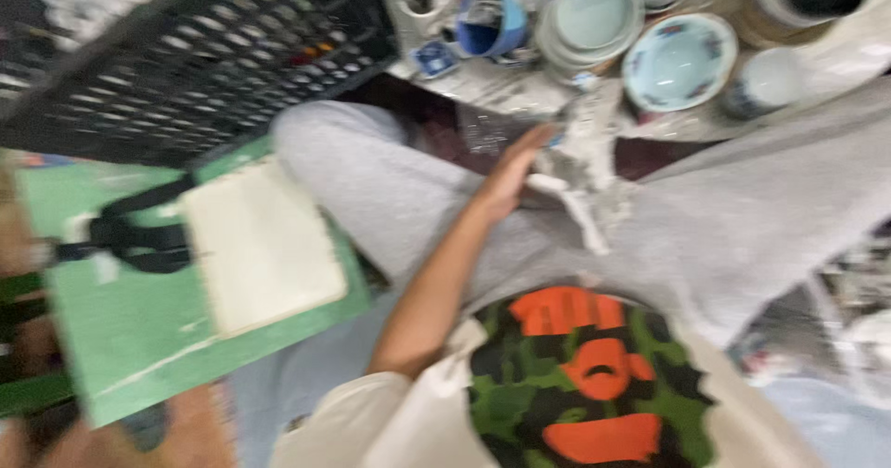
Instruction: The person sits on the floor and wraps small ceramic items, such as cups and bowls, in newspaper. They pick up each item, fold the paper around it, and place the wrapped item into a nearby basket.
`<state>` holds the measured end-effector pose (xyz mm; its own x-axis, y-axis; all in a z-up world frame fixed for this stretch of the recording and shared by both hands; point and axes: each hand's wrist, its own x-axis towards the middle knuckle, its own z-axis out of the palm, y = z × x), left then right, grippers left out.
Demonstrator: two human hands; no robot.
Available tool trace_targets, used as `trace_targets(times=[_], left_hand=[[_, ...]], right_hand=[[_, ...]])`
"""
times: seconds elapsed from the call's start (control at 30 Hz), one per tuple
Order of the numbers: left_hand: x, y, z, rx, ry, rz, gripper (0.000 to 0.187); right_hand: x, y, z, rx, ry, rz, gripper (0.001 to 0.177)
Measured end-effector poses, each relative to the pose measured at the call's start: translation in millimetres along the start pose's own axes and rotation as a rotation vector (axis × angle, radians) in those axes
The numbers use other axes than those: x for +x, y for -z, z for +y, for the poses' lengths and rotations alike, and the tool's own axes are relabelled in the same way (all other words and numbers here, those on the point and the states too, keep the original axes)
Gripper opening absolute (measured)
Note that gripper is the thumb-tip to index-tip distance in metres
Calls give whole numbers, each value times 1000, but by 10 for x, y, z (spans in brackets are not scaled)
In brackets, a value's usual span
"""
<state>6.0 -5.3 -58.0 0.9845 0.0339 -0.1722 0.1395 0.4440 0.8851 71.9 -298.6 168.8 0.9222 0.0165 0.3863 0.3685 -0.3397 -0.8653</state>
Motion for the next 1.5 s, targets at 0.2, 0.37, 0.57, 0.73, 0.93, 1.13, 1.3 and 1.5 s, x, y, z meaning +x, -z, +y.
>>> trace_targets(times=[0.2,0.37,0.57,0.73,0.93,1.13,1.3,1.5], left_hand=[[-68,-67,177,-183,314,181,68],[-59,-85,34,-289,275,103,63],[-25,38,9,-439,371,64,63],[-102,25,173,-534,317,32,62],[-137,23,167,-492,347,86,66],[-66,99,15,-573,296,50,62],[-114,89,102,-712,280,-110,59],[-105,-44,242,-540,388,36,62]], right_hand=[[527,385,-161,81,119,32,27],[542,378,-431,196,216,-50,27],[247,404,-778,469,454,-127,26],[-63,-472,-575,531,300,-378,26],[-442,-1178,-74,-7,422,-508,50],[-581,-1187,245,10,260,-459,44],[-618,-1178,414,46,-59,-243,36],[-587,-1145,243,-196,367,-416,34]])
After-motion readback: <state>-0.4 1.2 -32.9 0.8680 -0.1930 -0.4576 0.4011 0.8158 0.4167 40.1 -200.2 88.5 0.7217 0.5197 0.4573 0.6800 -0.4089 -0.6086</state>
